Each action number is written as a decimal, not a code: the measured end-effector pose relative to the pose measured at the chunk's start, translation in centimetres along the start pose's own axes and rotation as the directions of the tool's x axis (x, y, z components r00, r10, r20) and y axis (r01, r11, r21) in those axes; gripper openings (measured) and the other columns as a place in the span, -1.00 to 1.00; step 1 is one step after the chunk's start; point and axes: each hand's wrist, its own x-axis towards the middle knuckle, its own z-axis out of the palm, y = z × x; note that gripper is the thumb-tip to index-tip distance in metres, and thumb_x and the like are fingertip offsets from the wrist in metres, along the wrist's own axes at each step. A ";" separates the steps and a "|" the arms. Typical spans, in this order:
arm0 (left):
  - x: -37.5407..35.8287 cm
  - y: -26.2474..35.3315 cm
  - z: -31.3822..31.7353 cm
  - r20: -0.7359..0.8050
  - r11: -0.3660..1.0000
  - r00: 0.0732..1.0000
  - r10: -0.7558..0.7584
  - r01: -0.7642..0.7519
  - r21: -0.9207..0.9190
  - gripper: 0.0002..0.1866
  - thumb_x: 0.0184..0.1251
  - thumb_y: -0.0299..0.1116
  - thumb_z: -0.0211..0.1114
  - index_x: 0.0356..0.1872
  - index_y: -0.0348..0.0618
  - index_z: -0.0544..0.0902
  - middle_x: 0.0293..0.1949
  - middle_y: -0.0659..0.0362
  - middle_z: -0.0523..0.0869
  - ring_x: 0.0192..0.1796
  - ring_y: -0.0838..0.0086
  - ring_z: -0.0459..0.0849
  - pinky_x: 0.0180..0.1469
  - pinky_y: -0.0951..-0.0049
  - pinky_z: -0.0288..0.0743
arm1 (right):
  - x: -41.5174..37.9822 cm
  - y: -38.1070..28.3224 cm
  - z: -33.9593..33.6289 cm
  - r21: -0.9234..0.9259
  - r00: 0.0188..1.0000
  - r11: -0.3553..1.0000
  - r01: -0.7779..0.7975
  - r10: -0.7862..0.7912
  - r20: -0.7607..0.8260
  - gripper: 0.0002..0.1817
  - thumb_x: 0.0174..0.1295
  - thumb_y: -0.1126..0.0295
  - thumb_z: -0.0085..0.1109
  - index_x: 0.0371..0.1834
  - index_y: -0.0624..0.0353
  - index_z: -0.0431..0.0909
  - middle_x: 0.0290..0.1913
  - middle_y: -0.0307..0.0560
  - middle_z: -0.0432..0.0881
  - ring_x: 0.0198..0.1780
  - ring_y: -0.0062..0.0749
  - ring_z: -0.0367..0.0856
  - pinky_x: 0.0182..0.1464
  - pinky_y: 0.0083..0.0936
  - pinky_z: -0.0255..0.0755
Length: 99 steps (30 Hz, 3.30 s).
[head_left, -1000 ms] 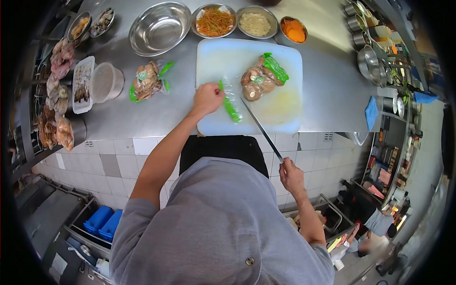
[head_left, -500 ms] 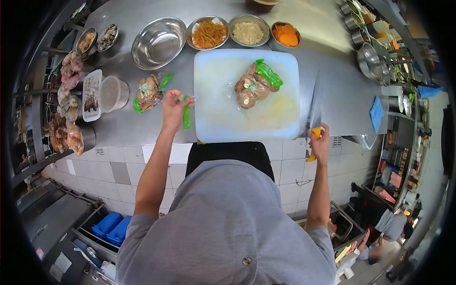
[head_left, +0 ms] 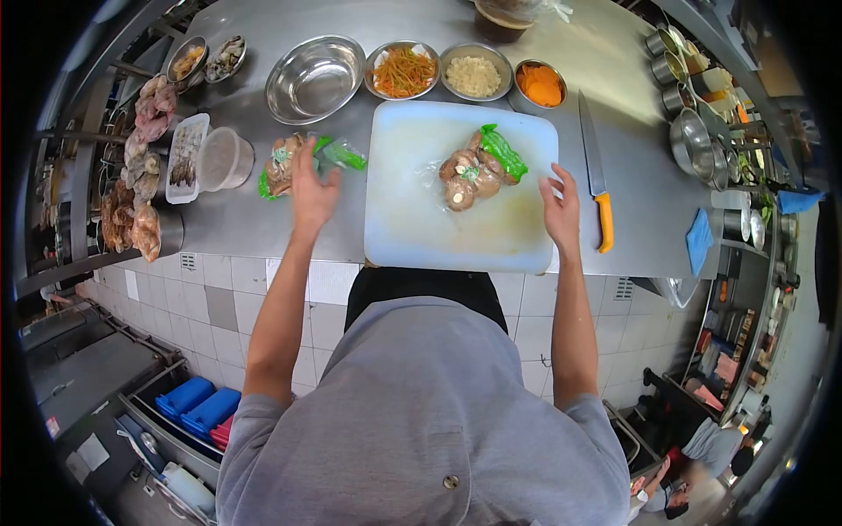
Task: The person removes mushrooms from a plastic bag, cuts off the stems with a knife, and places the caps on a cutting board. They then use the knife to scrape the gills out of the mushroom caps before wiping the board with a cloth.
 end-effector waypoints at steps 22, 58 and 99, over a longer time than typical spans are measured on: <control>-5.3 4.6 6.3 0.735 0.343 0.660 -0.155 0.734 -0.586 -0.90 0.66 -0.28 0.28 -0.04 0.04 0.53 0.04 0.23 0.74 0.12 0.45 0.71 0.11 0.23 0.70 | -0.4 -1.7 7.7 0.073 0.913 0.986 -0.148 0.108 0.393 -0.58 0.47 0.35 0.38 0.31 0.25 0.61 -0.05 -0.23 0.72 -0.10 -0.61 0.66 -0.09 -0.52 0.62; 0.0 1.5 -1.7 -0.045 0.839 0.985 0.164 -0.163 -0.519 -0.64 0.29 -0.67 0.39 0.11 -0.24 0.76 0.15 -0.02 0.79 0.17 0.16 0.78 0.23 0.28 0.62 | -1.5 -15.0 25.7 0.165 0.864 0.924 0.345 -0.381 0.328 -0.79 0.56 0.39 0.23 0.15 0.20 0.62 0.12 -0.09 0.65 0.11 -0.34 0.62 0.09 -0.46 0.53; 7.5 -1.9 -8.0 -0.002 0.763 0.998 0.064 -0.050 -0.644 -0.89 0.40 -0.56 0.46 -0.11 -0.23 0.85 0.11 0.12 0.84 0.42 0.22 0.59 0.52 0.17 0.37 | 0.6 -21.5 25.5 0.291 0.915 0.920 0.263 -0.333 0.227 -0.80 0.54 0.43 0.29 -0.28 0.24 0.56 -0.39 -0.44 0.47 -0.35 -0.80 0.32 -0.32 -0.70 0.25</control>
